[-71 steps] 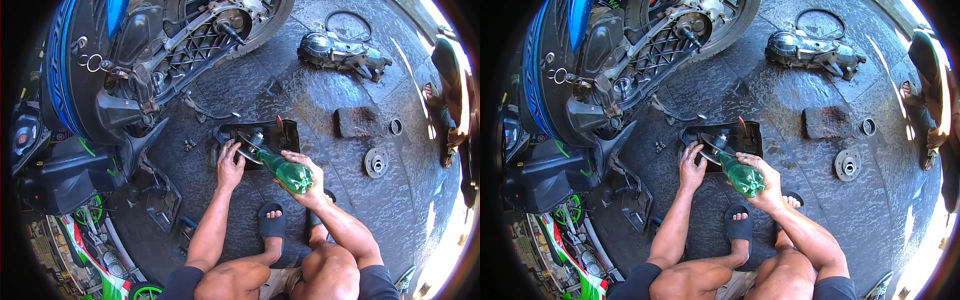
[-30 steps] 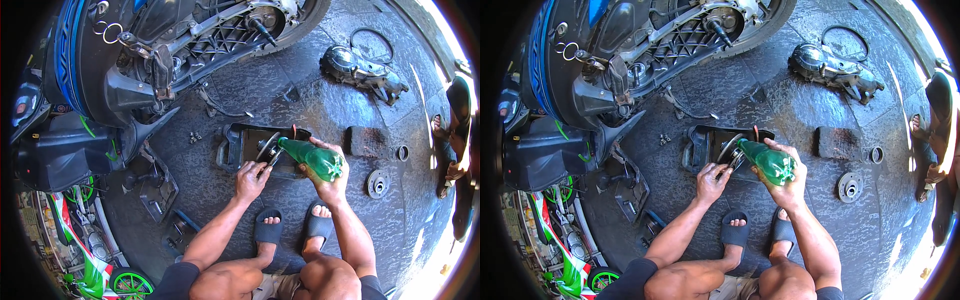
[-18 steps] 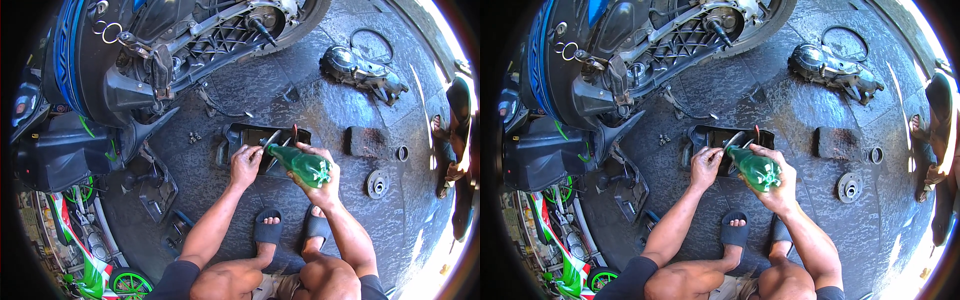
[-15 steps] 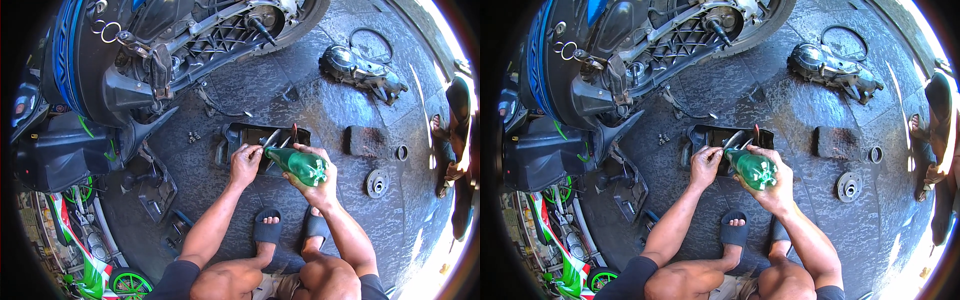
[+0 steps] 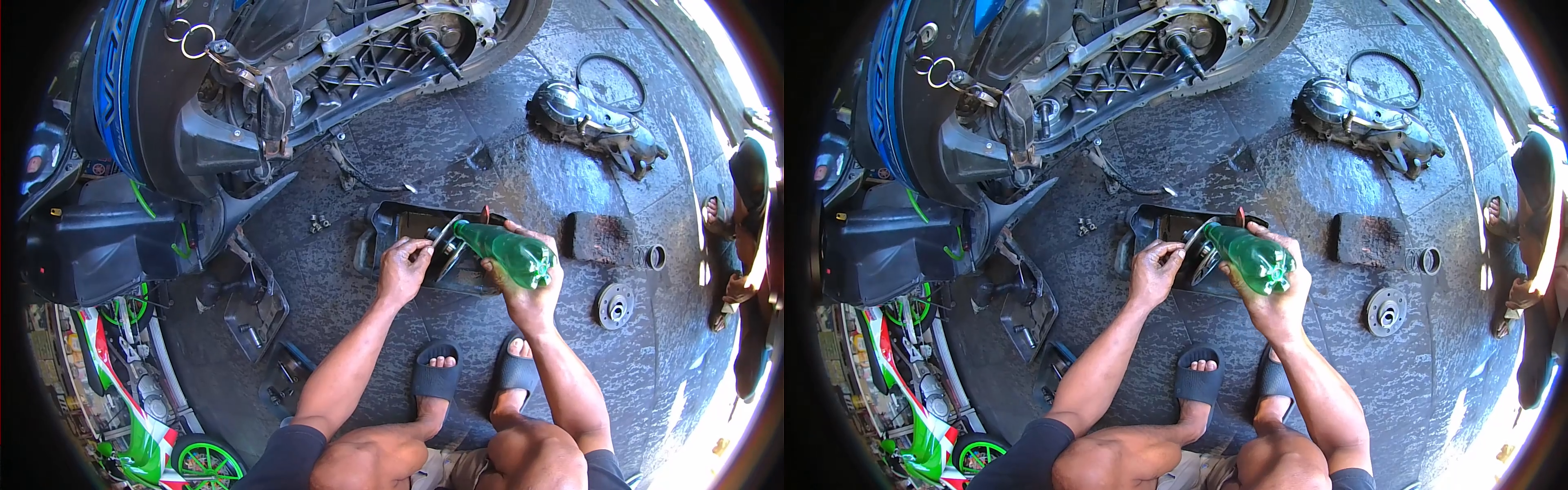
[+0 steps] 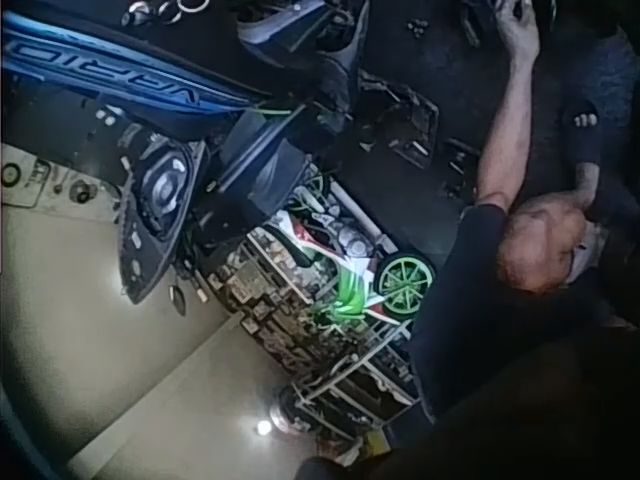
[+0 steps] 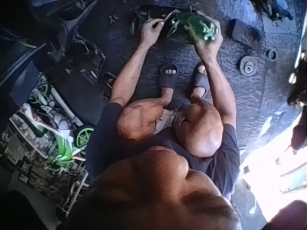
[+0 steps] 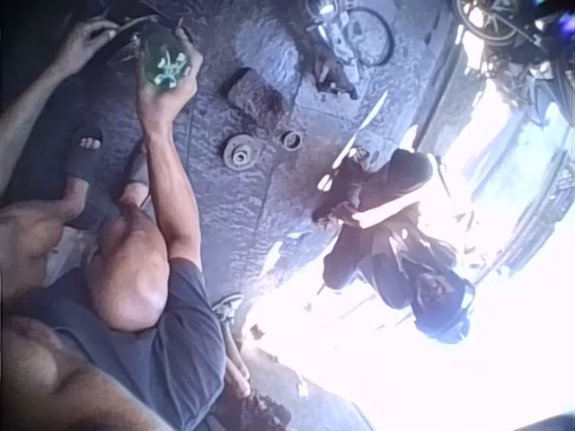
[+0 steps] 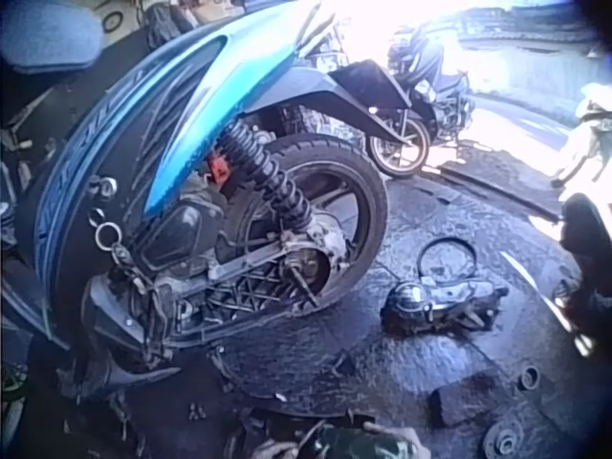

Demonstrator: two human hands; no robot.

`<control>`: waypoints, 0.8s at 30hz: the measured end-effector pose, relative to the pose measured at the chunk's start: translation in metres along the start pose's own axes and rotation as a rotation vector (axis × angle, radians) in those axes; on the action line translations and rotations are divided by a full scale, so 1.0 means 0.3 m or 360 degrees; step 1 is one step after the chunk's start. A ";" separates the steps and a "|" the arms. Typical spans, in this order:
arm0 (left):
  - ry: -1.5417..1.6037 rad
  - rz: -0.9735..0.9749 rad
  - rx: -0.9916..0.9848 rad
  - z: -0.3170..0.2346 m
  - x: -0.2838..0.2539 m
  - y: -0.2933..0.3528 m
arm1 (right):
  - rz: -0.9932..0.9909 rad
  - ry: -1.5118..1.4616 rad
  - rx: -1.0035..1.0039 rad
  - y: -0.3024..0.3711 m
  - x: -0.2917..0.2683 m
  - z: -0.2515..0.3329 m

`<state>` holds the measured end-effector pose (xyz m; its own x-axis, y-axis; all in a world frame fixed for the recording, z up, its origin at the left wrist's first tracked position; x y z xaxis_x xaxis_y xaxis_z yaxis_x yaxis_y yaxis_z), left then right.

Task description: Cleaning and repairing motorcycle engine components.

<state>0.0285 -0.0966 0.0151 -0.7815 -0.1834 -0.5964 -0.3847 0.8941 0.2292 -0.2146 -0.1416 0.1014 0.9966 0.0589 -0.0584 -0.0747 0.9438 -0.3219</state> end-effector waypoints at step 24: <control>0.0335 0.0174 -0.0196 0.114 0.024 -0.020 | 0.0199 -0.0140 0.0080 0.034 0.059 0.009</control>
<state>0.0420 -0.0894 -0.0169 -0.9017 -0.1810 -0.3926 -0.3392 0.8592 0.3830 -0.1975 -0.1301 0.0996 0.9791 0.2030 -0.0110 -0.1985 0.9424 -0.2694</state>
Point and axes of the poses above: each hand's wrist, its own y-axis away from the middle knuckle, its own x-axis out of the palm, z = x × y, the point moved 10 cm from there along -y, towards the middle knuckle, and after that the axes turned 11 degrees about -x, right-handed, at the moved point
